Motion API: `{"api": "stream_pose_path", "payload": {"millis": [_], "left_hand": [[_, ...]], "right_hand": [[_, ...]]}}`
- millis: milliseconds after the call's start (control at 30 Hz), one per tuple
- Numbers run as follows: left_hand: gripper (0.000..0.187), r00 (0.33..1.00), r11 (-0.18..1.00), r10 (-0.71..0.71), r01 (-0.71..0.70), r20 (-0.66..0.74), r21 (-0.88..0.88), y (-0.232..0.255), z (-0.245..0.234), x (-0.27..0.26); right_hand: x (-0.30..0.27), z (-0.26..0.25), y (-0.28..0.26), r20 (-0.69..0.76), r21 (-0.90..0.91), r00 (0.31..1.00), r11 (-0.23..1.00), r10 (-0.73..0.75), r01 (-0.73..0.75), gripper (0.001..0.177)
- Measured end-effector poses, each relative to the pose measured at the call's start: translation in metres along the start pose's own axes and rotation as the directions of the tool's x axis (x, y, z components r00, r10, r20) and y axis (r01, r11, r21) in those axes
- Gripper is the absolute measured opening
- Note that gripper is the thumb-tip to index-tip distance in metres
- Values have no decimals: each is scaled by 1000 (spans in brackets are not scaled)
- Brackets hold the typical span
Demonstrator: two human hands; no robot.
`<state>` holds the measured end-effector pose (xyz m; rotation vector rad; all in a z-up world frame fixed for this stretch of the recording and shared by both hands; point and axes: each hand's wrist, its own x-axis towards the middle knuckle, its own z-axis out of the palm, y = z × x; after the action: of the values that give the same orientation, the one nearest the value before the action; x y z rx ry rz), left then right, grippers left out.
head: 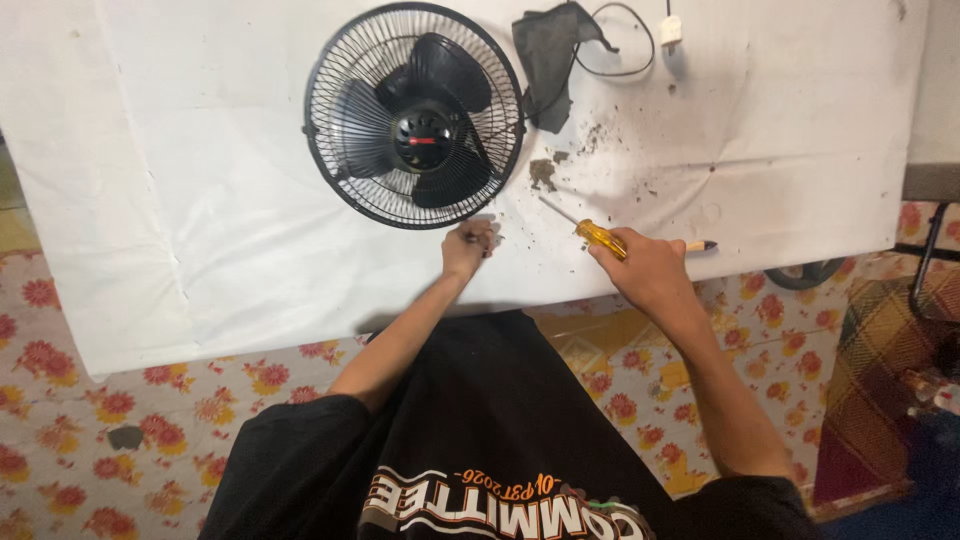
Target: The person disassembles a small electric fan by removing the front grille and fan blades, then reassembles it by placing the blades back onto the motor and securing the grille with a screwdriver. The task is performed on a white-covered table with tools visible nearby.
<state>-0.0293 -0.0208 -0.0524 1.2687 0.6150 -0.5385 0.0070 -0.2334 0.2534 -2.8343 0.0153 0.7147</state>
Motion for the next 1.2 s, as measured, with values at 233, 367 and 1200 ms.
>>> {"api": "stream_pose_path", "payload": {"millis": [233, 367, 1200], "left_hand": [[30, 840, 787, 528, -428, -125, 444, 21, 20, -5], [17, 880, 807, 469, -394, -74, 441, 33, 59, 9], [23, 787, 686, 595, -391, -163, 614, 77, 171, 102]], "right_hand": [[13, 90, 63, 59, 496, 987, 854, 149, -159, 41], [30, 128, 74, -23, 808, 974, 578, 227, -116, 41], [85, 117, 155, 19, 969, 971, 236, 237, -76, 36]]}}
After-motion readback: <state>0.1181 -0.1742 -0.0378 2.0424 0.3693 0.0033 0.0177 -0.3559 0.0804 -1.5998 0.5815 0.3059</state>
